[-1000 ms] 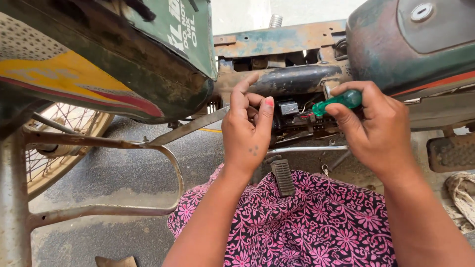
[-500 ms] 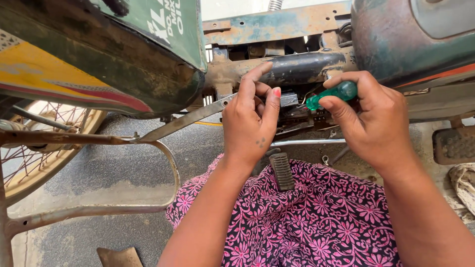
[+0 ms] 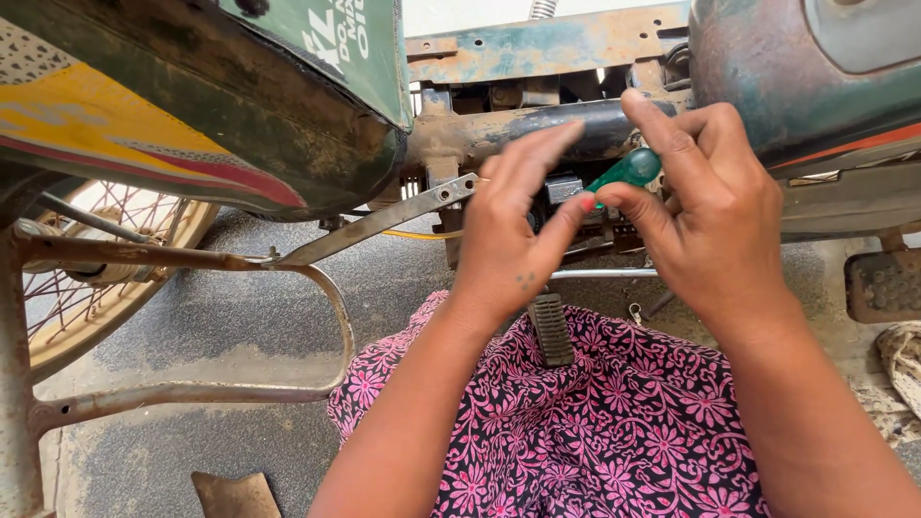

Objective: The person uses a screwdriver to loosen and tighten screws on a small black component attached to the motorcycle frame. They manipulate wires and adjust the component's position while seated on the ground.

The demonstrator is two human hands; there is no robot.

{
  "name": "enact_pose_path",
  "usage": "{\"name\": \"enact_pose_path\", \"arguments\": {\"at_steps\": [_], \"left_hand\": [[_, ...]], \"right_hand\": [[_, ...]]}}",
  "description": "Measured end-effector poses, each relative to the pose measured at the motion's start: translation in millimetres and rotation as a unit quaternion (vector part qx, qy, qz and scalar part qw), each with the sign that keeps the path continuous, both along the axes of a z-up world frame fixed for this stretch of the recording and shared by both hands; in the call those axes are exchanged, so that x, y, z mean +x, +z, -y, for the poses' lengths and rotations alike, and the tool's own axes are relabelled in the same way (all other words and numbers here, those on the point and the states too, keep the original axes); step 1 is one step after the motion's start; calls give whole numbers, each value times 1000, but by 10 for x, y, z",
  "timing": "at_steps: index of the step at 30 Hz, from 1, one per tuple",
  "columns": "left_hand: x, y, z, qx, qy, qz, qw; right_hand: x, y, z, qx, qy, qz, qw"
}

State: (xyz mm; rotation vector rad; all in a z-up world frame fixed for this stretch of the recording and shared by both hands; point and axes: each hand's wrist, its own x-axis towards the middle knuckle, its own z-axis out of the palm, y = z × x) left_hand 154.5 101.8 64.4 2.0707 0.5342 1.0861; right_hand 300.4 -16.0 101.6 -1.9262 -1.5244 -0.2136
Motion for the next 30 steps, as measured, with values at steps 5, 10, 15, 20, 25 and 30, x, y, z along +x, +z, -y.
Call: {"name": "enact_pose_path", "arguments": {"at_steps": [5,10,15,20,25,30], "left_hand": [[90,-146,45,0,-86,-2,996],[178,-191,45,2,-90,1,996],[217,-175,52,1,-42,22,999],[238,-163,66,-6,-12,18,1000],[238,-155,115,-10,18,23,1000],[275,-169,189,10,47,18,999]], "right_hand": [[-60,38,-20,-2,11,28,1000],[-143,241,-32,-14,-4,58,998],[-155,170,-47,75,-18,34,996],[-118,64,-46,92,5,67,994],[-142,82,-39,95,16,73,993],[-231,203,-118,123,19,74,989]]}}
